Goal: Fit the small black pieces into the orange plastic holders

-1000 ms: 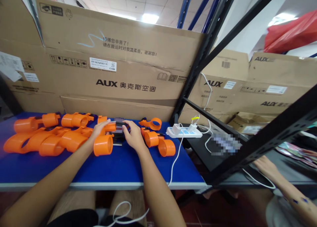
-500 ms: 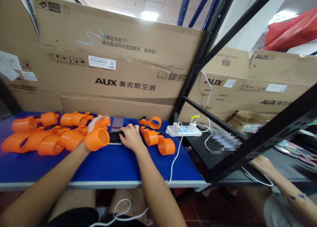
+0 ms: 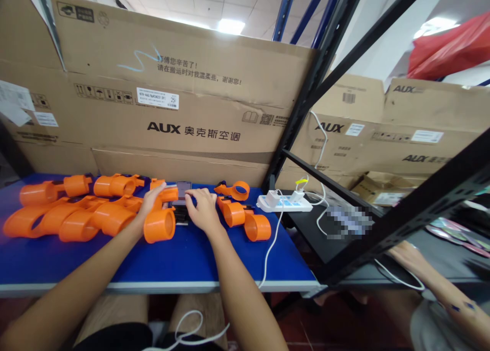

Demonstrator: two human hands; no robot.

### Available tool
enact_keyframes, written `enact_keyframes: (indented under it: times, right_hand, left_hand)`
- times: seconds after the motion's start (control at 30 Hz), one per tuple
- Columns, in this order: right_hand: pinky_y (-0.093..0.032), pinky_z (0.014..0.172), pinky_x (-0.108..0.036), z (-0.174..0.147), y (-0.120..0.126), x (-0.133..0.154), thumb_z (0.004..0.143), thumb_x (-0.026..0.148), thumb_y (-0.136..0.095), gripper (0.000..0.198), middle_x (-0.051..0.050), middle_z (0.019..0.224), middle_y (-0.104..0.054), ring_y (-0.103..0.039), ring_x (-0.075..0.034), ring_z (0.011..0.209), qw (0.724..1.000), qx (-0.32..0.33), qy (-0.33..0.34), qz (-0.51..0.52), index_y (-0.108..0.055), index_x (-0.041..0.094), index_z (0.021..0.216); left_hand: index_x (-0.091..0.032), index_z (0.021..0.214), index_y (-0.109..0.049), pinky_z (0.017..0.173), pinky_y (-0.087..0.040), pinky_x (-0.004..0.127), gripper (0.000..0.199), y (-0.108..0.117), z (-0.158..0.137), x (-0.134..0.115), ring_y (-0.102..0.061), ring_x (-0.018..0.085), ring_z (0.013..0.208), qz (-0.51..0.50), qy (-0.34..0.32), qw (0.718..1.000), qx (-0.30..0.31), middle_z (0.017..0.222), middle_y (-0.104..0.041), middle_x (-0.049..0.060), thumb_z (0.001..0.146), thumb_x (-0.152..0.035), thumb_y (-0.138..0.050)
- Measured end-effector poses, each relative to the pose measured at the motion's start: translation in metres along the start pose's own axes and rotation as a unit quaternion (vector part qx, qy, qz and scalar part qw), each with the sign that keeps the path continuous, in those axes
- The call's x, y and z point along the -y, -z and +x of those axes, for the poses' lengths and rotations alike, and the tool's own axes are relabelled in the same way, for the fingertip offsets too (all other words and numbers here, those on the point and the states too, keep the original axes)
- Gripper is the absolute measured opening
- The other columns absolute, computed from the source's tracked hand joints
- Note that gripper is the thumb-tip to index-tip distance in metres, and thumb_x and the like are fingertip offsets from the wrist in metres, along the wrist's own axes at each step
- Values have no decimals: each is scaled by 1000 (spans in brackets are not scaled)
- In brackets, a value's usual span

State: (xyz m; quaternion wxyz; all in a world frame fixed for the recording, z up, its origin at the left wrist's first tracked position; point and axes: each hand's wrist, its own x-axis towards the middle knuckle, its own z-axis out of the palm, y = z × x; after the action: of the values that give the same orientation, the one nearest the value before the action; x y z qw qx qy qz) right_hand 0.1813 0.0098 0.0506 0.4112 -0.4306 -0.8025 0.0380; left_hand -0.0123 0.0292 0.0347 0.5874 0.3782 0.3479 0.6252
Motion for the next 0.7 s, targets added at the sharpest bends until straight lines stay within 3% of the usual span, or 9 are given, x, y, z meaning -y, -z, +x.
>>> enact_keyframes:
  times: [0.13,0.33,0.6,0.7]
  right_hand:
    - [-46,95,-40,2,0,4,99,36,-59,25,-5,112,-76,-63,-24,107,994,-21,-12,106,-70,25,119]
    - [-50,92,-36,4,-2,0,95,41,-64,21,-5,101,-76,-66,-22,97,981,-15,-26,192,-74,23,96]
    - [-49,85,-34,6,6,-2,91,38,-68,18,-4,92,-75,-66,-21,89,970,-28,-61,234,-74,22,89]
    - [-47,86,-34,4,12,-4,91,38,-67,17,-3,91,-74,-65,-21,89,971,-36,-63,228,-71,21,87]
  left_hand:
    - [-17,83,-68,34,-30,23,41,0,-1,8,-47,11,31,78,-25,994,66,49,-58,-2,76,-55,-80]
    - [-20,87,-62,34,-30,21,46,1,2,12,-47,10,32,119,-33,984,130,54,-58,-5,75,-61,-77]
    - [-20,89,-67,35,-26,21,37,2,-4,1,-42,9,32,175,-79,977,96,45,-49,-7,78,-54,-78]
    - [-20,89,-68,35,-26,21,34,5,-6,-6,-42,8,33,166,-102,978,78,50,-53,-6,81,-52,-76]
